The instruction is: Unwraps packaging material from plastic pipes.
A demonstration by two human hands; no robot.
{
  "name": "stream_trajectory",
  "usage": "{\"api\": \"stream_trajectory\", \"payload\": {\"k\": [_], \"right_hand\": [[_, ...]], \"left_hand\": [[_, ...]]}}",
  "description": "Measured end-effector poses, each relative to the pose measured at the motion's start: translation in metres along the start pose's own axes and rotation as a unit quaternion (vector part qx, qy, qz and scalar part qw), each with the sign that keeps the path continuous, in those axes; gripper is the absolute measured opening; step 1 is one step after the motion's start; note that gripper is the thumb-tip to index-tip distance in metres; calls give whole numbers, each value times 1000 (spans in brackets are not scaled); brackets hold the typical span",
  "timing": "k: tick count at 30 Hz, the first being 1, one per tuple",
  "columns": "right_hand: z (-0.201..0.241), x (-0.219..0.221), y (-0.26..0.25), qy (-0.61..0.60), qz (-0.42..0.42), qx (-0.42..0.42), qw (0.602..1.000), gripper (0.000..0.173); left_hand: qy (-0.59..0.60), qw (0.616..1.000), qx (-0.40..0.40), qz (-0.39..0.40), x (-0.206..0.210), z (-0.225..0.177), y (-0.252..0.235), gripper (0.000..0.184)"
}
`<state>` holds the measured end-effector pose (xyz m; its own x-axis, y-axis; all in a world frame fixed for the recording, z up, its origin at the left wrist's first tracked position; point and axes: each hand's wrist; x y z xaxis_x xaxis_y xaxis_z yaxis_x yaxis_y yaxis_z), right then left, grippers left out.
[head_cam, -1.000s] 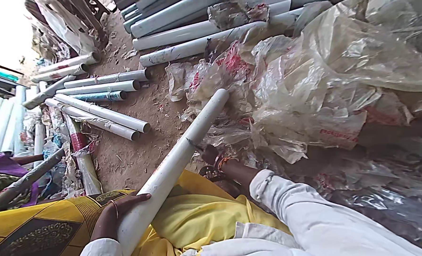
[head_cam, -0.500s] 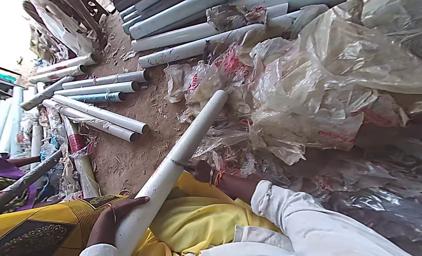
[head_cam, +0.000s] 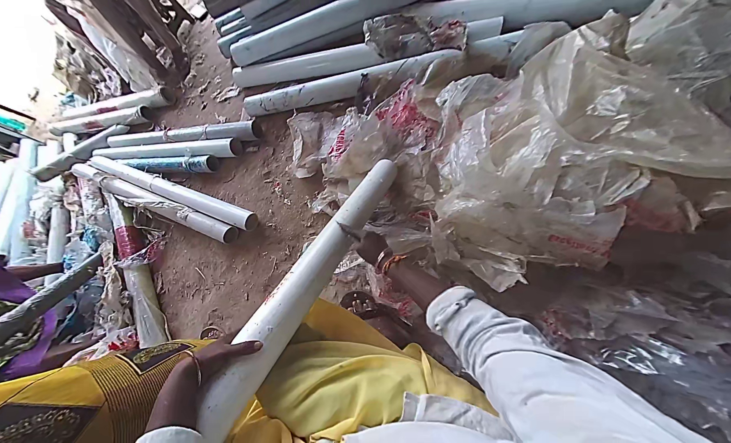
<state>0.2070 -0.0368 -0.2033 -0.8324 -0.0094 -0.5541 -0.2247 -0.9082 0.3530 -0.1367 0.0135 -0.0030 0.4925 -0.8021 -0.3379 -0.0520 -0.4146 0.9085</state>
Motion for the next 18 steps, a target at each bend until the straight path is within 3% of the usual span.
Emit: {"api": "stream_trajectory", "payload": {"k": [2, 3, 6, 8, 9, 11, 14, 16, 18], "right_hand": [[-32, -4, -30, -17, -76, 45, 996, 39], [-28, -8, -28, -15, -60, 47, 997, 39], [37, -16, 26, 45, 115, -63, 990, 45], [66, -2, 62, 72, 183, -157, 968, 45], [70, 0, 68, 72, 190, -163, 965, 44], [53, -9, 50, 46, 134, -90, 986, 42], [2, -12, -3, -19, -25, 2, 1000, 37], [26, -17, 8, -12, 32, 10, 999, 39], [65, -12, 43, 48, 141, -58, 987, 44]], "left_hand": [[-14, 1000, 9, 4, 0, 0, -1, 60], [-27, 999, 15, 8, -1, 2, -3, 61], [-49, 999, 19, -3, 3, -2, -1, 61], [-80, 997, 14, -11, 6, -4, 1, 66], [-100, 995, 16, -16, 8, -2, 2, 68], [-116, 993, 24, -18, 10, 0, 2, 72], [-111, 993, 28, -18, 15, -3, 4, 73], [-120, 992, 27, -23, 16, -6, 7, 72], [-136, 990, 21, -35, 18, -8, 9, 74]]}}
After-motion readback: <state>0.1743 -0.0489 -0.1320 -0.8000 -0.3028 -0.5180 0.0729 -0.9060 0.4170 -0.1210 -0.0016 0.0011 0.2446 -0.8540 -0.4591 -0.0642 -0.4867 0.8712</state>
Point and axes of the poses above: each hand's wrist, its own y-axis away from the middle knuckle, its own x-axis out of the palm, z = x × y, and after that the axes turned 4 degrees about y, right-handed
